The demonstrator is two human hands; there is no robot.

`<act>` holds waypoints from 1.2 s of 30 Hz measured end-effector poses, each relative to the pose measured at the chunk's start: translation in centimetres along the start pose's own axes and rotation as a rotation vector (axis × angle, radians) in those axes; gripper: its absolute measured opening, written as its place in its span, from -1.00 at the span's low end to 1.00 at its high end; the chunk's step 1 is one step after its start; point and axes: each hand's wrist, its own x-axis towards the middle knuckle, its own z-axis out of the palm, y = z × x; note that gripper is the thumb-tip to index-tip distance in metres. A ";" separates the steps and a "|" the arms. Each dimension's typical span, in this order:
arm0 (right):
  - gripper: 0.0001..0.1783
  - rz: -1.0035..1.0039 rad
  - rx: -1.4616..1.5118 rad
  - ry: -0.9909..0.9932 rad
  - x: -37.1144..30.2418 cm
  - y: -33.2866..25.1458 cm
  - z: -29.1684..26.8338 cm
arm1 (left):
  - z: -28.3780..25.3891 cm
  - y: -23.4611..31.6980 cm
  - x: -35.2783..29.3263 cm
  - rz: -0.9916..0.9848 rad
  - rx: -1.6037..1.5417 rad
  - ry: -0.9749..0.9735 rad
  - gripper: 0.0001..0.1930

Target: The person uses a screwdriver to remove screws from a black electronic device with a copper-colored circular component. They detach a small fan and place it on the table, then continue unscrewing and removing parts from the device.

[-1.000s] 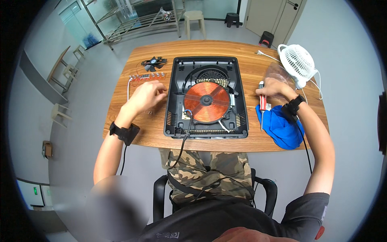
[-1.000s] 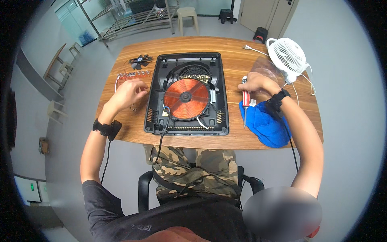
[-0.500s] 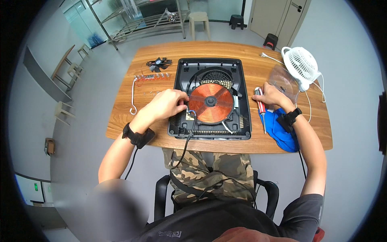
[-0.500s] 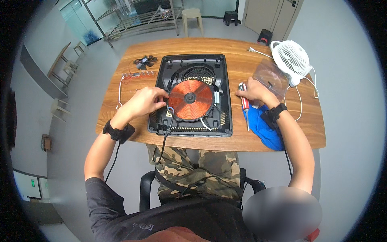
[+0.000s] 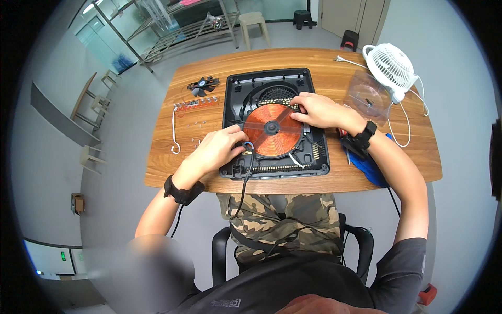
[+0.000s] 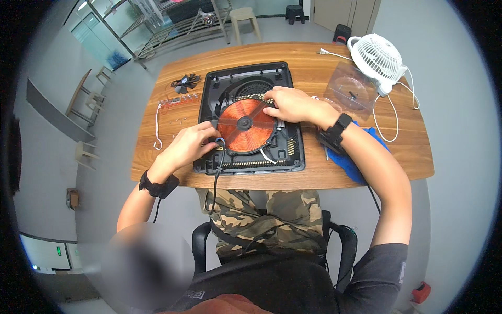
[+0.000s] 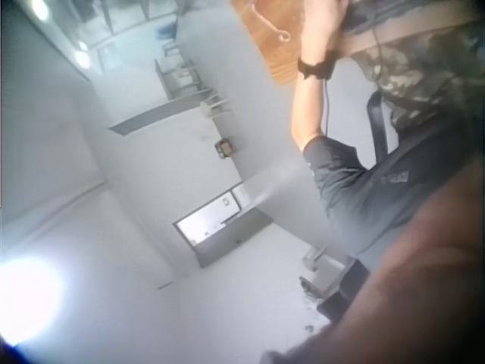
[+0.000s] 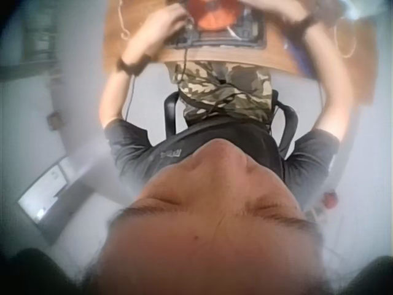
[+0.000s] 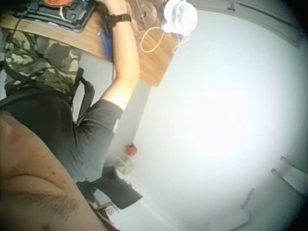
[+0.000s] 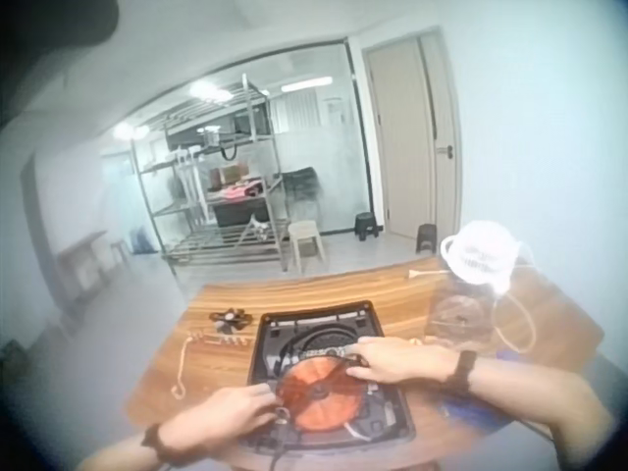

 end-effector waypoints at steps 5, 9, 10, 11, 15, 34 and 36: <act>-0.51 0.025 -0.018 -0.001 1.1 0.5 1.4 | 0.6 -0.2 0.2 0.002 -0.036 0.022 -0.83; -0.51 0.023 -0.006 0.003 1.1 0.6 1.6 | 1.3 -0.6 0.4 -0.021 -0.109 0.020 -0.83; -0.51 0.022 -0.001 0.003 1.2 0.7 1.7 | 1.3 -0.7 0.4 -0.037 -0.135 0.013 -0.83; -0.51 0.030 0.005 0.004 1.1 0.7 1.7 | 1.2 -0.6 0.5 -0.031 -0.142 0.010 -0.85; -0.53 0.066 0.025 -0.003 1.0 0.8 1.6 | 1.6 -0.7 0.5 -0.019 -0.170 0.046 -0.86; -0.58 0.002 0.206 0.116 2.3 1.7 1.0 | 1.7 -0.2 0.3 -0.069 -0.229 0.065 -0.89; -0.58 0.013 0.202 0.106 2.5 2.0 1.0 | 1.6 0.0 0.3 -0.079 -0.244 0.061 -0.89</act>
